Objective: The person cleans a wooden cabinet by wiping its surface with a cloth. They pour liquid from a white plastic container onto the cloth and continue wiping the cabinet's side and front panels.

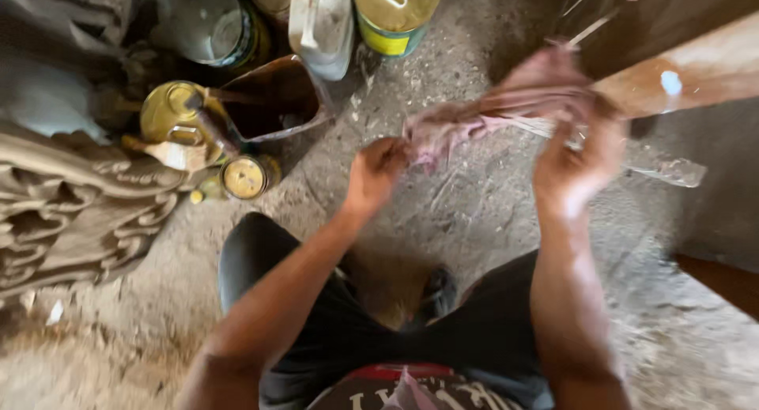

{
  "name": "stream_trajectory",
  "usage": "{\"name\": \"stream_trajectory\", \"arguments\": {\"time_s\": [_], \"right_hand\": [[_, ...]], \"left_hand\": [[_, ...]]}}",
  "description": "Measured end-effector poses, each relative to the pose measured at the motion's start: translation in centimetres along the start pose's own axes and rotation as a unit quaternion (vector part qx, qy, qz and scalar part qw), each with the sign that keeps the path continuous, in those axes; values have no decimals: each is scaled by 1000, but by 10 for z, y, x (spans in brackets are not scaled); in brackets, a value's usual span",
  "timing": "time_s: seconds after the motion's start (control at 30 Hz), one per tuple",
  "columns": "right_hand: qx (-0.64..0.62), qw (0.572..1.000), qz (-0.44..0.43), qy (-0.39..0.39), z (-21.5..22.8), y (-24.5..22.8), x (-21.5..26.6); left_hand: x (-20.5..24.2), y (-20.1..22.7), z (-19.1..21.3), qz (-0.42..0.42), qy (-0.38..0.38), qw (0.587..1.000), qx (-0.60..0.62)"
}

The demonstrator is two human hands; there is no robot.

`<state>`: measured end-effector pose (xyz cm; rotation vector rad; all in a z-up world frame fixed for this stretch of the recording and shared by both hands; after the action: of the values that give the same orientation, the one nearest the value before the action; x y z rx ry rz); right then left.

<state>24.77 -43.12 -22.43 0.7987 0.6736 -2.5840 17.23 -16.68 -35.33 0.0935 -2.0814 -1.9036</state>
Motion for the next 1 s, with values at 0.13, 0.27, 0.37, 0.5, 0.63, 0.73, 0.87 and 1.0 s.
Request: {"name": "stream_trajectory", "arguments": {"time_s": [0.13,0.27,0.37,0.5,0.63,0.73,0.87,1.0], "right_hand": [[44,992,74,-88,-83,17,11],[-200,958,-94,-182,-135,28,36],[-508,776,-248,-281,-157,17,59],[-565,742,-227,-281,-149,5,57],[-599,702,-244,-299,-153,3,64],[-586,720,-270,-256,-165,9,69],[-528,778,-285,-186,-163,30,68],[-541,771,-296,-159,-157,39,67]], "left_hand": [[-59,-21,-18,18,-86,988,129],[-67,-31,-40,14,-150,965,216],[-66,-19,-48,-15,-212,937,276],[-64,-11,-37,-60,-212,957,192],[-62,-20,-39,-48,-228,958,165],[-54,-9,-46,-200,-218,954,-47],[-48,1,-49,-208,-107,969,-76],[-58,7,-7,-220,44,961,-164]]}}
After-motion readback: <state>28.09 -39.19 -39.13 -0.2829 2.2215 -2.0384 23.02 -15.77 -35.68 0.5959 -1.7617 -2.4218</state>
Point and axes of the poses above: each hand's wrist, its own x-axis away from the middle knuckle, its own z-axis out of the back of the hand, y = z × x, the point moved 6 cm from there along -x, towards the middle knuckle, and after that the axes turned 8 degrees about x, right-handed, at the moved point
